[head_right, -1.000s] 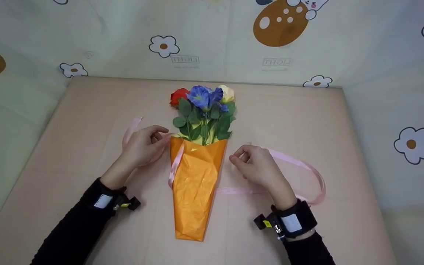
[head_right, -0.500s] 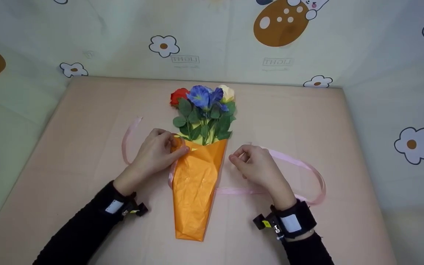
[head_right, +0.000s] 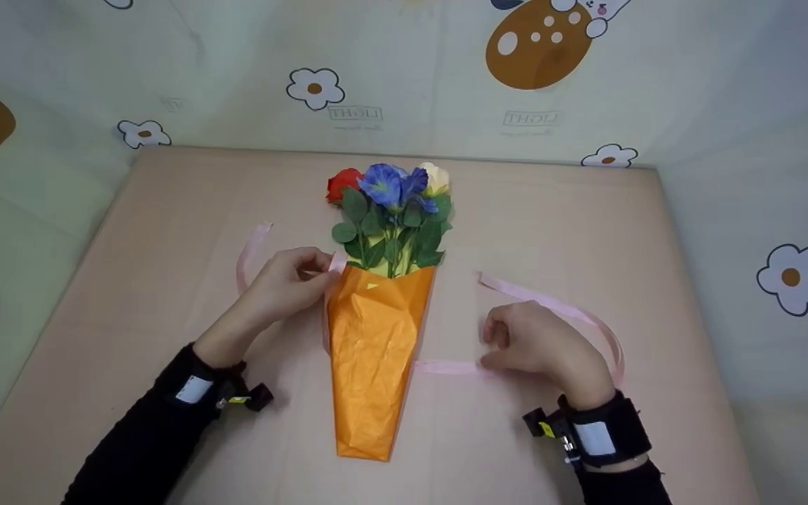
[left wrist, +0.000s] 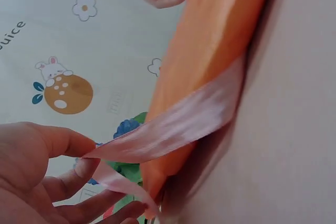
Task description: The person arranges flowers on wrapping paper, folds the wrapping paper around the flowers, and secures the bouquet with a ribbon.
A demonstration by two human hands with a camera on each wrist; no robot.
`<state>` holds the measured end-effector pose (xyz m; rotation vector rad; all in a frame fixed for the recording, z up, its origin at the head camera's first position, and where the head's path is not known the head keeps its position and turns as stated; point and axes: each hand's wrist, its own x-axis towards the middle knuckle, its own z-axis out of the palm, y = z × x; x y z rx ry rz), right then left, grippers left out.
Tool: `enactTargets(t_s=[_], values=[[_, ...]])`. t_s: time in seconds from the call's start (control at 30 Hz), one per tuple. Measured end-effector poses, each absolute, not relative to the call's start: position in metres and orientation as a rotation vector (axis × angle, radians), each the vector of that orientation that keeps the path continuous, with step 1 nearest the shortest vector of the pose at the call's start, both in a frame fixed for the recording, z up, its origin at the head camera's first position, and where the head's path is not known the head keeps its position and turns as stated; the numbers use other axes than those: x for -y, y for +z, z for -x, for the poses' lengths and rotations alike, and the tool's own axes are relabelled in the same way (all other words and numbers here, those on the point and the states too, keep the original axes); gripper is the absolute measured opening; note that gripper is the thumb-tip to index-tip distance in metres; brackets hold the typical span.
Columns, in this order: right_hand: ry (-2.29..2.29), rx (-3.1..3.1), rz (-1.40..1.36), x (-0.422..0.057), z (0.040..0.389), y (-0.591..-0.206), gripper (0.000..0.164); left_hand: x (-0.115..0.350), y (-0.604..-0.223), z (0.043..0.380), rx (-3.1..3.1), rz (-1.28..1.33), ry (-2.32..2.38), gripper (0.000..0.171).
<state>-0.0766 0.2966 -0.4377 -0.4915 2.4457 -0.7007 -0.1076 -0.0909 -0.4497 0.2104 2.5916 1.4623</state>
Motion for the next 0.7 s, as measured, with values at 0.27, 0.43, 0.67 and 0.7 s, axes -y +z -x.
enactTargets(t_s=[0.27,0.43,0.67,0.7], values=[[-0.457,-2.474,0.341,-0.315,0.064,-0.435,0.021,0.093,-0.437,0.103,-2.607,-0.207,1.454,0.012],[-0.482,-2.525,0.423,-0.318,0.067,-0.432,0.014,0.095,-0.427,0.099,-2.584,-0.163,1.437,0.012],[-0.629,-2.707,0.541,-0.296,0.073,-0.414,0.004,0.094,-0.424,0.098,-2.304,-0.223,1.617,0.013],[-0.648,-2.743,0.56,-0.292,0.072,-0.41,0.005,0.094,-0.424,0.098,-2.23,-0.235,1.662,0.014]])
